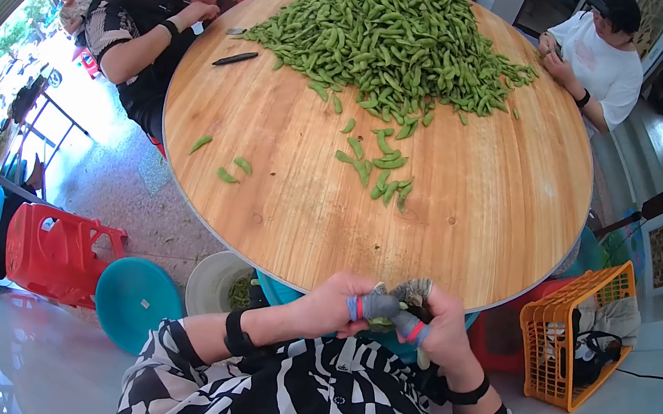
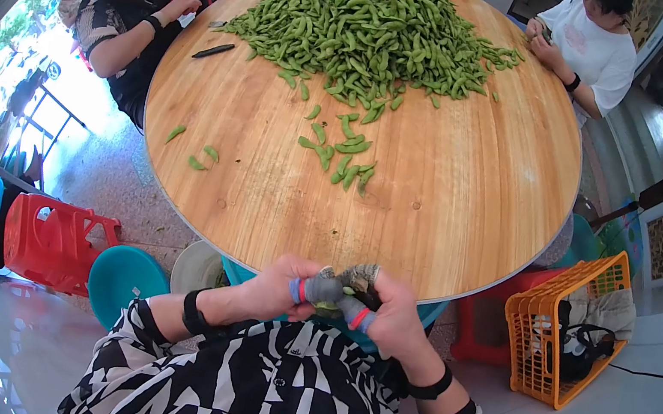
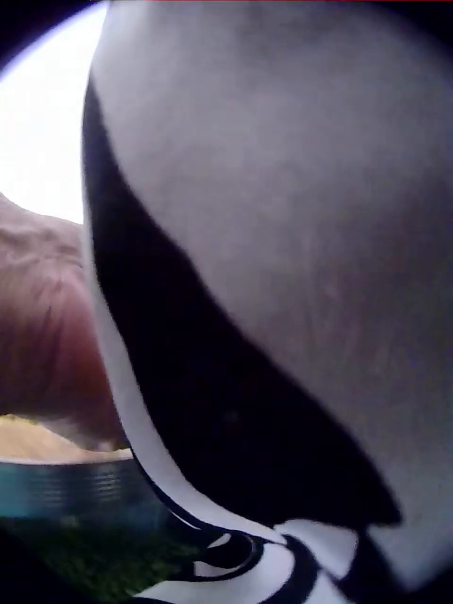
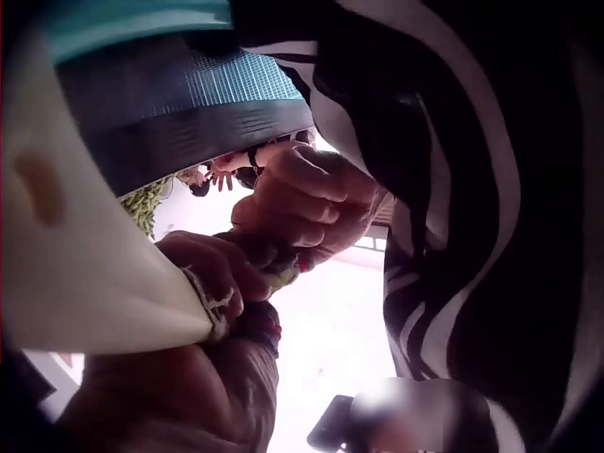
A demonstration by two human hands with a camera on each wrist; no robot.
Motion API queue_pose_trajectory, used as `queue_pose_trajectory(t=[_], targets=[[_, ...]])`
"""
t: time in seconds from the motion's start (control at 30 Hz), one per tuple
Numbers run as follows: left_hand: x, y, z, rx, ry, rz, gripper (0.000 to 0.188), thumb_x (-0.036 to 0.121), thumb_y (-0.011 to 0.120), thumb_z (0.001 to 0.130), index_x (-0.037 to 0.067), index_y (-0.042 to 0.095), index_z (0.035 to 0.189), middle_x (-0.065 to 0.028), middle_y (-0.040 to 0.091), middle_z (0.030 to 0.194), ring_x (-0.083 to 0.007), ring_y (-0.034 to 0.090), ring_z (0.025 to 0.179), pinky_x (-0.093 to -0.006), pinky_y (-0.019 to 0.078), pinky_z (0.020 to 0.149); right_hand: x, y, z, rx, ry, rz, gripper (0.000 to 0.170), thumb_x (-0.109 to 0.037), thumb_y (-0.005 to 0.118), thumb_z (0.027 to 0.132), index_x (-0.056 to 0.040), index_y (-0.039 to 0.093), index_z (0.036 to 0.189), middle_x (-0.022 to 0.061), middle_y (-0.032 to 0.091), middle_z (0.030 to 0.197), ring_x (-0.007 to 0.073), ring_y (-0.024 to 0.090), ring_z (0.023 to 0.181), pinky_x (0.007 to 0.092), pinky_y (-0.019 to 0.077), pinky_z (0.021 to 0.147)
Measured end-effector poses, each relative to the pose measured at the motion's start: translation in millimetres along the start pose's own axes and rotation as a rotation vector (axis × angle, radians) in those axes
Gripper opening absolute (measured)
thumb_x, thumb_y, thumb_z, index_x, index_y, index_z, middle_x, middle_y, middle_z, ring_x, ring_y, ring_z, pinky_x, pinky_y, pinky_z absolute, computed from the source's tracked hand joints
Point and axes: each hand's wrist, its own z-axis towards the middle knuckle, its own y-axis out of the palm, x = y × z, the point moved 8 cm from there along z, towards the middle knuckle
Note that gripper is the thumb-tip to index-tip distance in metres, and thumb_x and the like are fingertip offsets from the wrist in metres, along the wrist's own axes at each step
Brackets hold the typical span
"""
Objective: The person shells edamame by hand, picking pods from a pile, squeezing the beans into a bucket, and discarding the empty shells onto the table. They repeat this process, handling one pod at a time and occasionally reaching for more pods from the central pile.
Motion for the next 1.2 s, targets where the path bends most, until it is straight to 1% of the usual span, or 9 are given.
queue_pose_trajectory(t=[0.13,0.2,0.33,0.4,0.47,0.67,0.9,1.07,1.2], targets=[[40,-7,-20,0.034,0.323,0.582,0.025,0.025,0.061,0.087,0.003,0.055,0.077,-0.0053,0.047,0.054,-0.0164,0.053,0.052,-0.0297,0.0426,0.049,0,6,-3,0.042,-0.140,-0.239,0.022,0.005,0.062,0.077,0.0010,0.058,0.098,0.0049,0.061,0.081,0.0105,0.055,0.071,0.0243,0.0476,0.066],[63,-18,-49,0.042,0.213,0.932,0.019,0.018,0.062,0.080,0.001,0.056,0.077,-0.0124,0.055,0.062,-0.0286,0.060,0.063,-0.0385,0.0476,0.060,13,16,-9,-0.093,-0.005,-0.343,0.021,0.004,0.063,0.077,0.0022,0.058,0.098,0.0083,0.063,0.083,0.0141,0.059,0.076,0.0267,0.0483,0.073],[97,-101,-89,0.670,0.118,1.736,0.014,0.011,0.063,0.071,0.003,0.062,0.082,-0.0170,0.061,0.079,-0.0344,0.062,0.077,-0.0439,0.0491,0.066,12,20,-15,-0.139,0.008,-0.294,0.022,-0.002,0.065,0.082,0.0052,0.058,0.102,0.0118,0.066,0.089,0.0181,0.062,0.079,0.0285,0.0496,0.073],[112,-137,-81,0.741,-0.035,1.960,0.014,0.012,0.063,0.073,0.003,0.064,0.084,-0.0176,0.061,0.083,-0.0348,0.060,0.080,-0.0436,0.0491,0.069,13,14,-14,-0.122,-0.028,-0.247,0.026,-0.007,0.063,0.086,0.0055,0.056,0.108,0.0105,0.066,0.086,0.0134,0.060,0.070,0.0253,0.0492,0.065],[132,-168,-52,0.757,-0.021,1.831,0.013,0.010,0.058,0.075,0.003,0.064,0.084,-0.0175,0.061,0.084,-0.0336,0.061,0.082,-0.0436,0.0484,0.072,18,3,-14,-0.025,0.115,-0.006,0.029,-0.011,0.058,0.091,0.0036,0.052,0.115,0.0085,0.065,0.083,0.0074,0.054,0.059,0.0206,0.0445,0.056],[184,-188,63,0.709,0.682,1.657,0.018,0.006,0.059,0.075,0.003,0.059,0.093,-0.0144,0.057,0.102,-0.0319,0.057,0.095,-0.0410,0.0473,0.077,11,-3,-8,0.015,0.036,0.164,0.034,-0.017,0.044,0.098,0.0024,0.044,0.125,0.0077,0.063,0.080,0.0045,0.046,0.054,0.0180,0.0357,0.046],[169,-168,97,0.756,0.623,1.697,0.020,0.003,0.056,0.077,0.002,0.057,0.098,-0.0141,0.058,0.099,-0.0375,0.056,0.089,-0.0431,0.0474,0.074,17,-22,-7,0.118,-0.044,0.377,0.037,-0.017,0.036,0.099,0.0022,0.040,0.130,0.0100,0.061,0.082,0.0070,0.048,0.055,0.0183,0.0364,0.045],[143,-114,55,0.529,0.376,0.989,0.015,0.010,0.058,0.086,0.000,0.057,0.098,-0.0106,0.065,0.083,-0.0211,0.062,0.074,-0.0318,0.0477,0.064,3,-29,0,0.176,-0.109,0.422,0.036,-0.017,0.034,0.099,0.0013,0.043,0.130,0.0099,0.060,0.081,0.0083,0.047,0.051,0.0193,0.0362,0.043],[113,-54,23,0.319,0.423,0.462,0.020,0.009,0.062,0.085,0.001,0.055,0.102,-0.0087,0.066,0.087,-0.0124,0.061,0.073,-0.0242,0.0449,0.058,-1,-15,15,0.175,-0.134,0.468,0.036,-0.013,0.036,0.098,-0.0007,0.041,0.132,0.0092,0.060,0.080,0.0077,0.048,0.052,0.0189,0.0379,0.043]])
